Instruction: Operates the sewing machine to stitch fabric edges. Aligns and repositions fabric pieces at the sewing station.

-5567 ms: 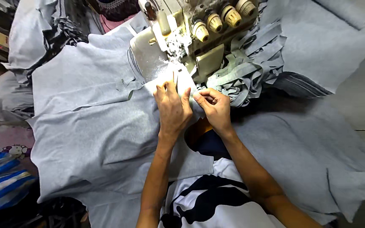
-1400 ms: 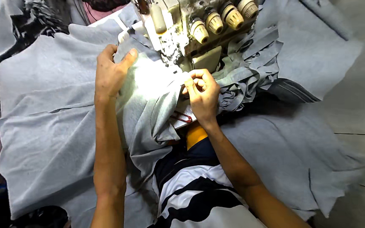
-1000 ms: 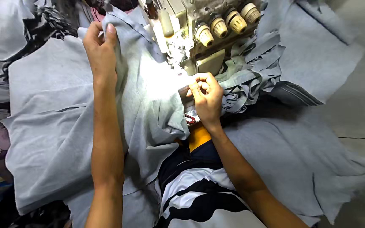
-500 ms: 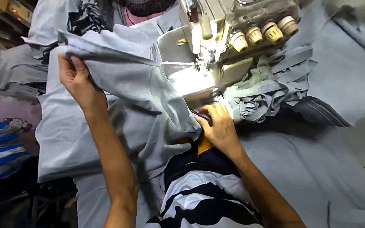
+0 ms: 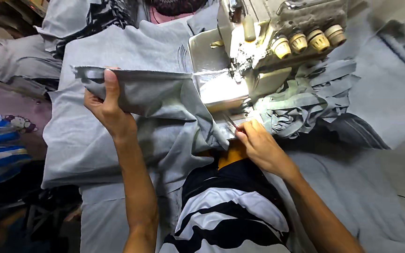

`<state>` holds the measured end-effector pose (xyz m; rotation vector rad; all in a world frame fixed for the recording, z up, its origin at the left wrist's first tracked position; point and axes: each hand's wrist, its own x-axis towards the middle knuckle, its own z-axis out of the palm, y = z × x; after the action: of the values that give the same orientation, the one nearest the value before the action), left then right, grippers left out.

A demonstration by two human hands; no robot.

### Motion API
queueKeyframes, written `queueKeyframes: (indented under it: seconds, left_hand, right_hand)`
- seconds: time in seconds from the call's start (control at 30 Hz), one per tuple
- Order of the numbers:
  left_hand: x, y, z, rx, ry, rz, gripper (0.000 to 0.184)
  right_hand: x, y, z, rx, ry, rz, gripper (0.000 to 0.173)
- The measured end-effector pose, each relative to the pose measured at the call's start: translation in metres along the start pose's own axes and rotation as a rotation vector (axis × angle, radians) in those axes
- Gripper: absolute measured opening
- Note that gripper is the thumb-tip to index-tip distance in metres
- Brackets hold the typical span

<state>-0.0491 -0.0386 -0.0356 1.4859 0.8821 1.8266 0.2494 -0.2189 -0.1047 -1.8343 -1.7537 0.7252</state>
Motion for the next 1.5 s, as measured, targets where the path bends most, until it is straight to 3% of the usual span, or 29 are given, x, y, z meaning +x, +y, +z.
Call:
queueKeyframes:
  seconds: [0.13, 0.2, 0.37, 0.6, 0.67, 0.73, 0.87, 0.97, 1.1, 1.23, 1.3, 1.4, 1.5]
  left_hand:
    - [-0.012, 0.008, 0.001, 0.008, 0.017, 0.09, 0.013]
    - [-0.017, 0.013, 0.002, 0.006, 0.033, 0.108, 0.012]
    - [-0.027, 0.02, -0.001, -0.015, 0.063, 0.115, 0.014]
    - [-0.038, 0.024, -0.006, -0.037, 0.068, 0.082, 0.015]
    - [-0.044, 0.024, -0.017, -0.073, 0.062, 0.078, 0.017]
    - [-0.056, 0.024, -0.04, -0.124, 0.017, 0.057, 0.021]
    - [-0.089, 0.026, -0.11, -0.245, -0.029, -0.024, 0.017]
    - [-0.108, 0.031, -0.155, -0.271, -0.018, -0.061, 0.017]
    - [-0.1, 0.05, -0.161, -0.179, 0.063, -0.036, 0.012]
    - [-0.087, 0.057, -0.168, -0.125, 0.018, 0.05, 0.008]
    - [-0.085, 0.061, -0.174, -0.162, -0.025, 0.102, 0.015]
    - [-0.085, 0.08, -0.164, -0.393, -0.07, 0.198, 0.029]
    - [-0.084, 0.092, -0.153, -0.447, -0.115, 0.2, 0.028]
  right_hand:
    - [-0.007, 0.0, -0.03, 0.763, -0.279, -0.016, 0.034]
    - [-0.001, -0.012, -0.034, 1.06, -0.335, 0.004, 0.035]
    - [0.039, -0.045, -0.033, 1.164, -0.385, 0.042, 0.044]
    - [0.079, -0.066, -0.03, 1.252, -0.351, 0.192, 0.04]
    - [0.077, -0.065, -0.03, 1.209, -0.336, 0.184, 0.04]
    - [0.064, -0.057, -0.03, 1.043, -0.331, 0.061, 0.042]
    - [0.032, -0.031, -0.033, 0.317, -0.281, -0.125, 0.031]
    - [0.012, -0.019, -0.019, -0.078, -0.096, -0.093, 0.027]
    - [0.012, -0.021, 0.015, -0.42, 0.127, 0.009, 0.033]
    - [0.017, -0.026, 0.025, -0.481, 0.174, 0.115, 0.042]
    - [0.016, -0.031, 0.022, -0.469, 0.221, 0.099, 0.044]
    - [0.011, -0.047, 0.021, -0.32, 0.231, -0.095, 0.034]
    - [0.018, -0.062, 0.036, -0.092, 0.121, -0.33, 0.023]
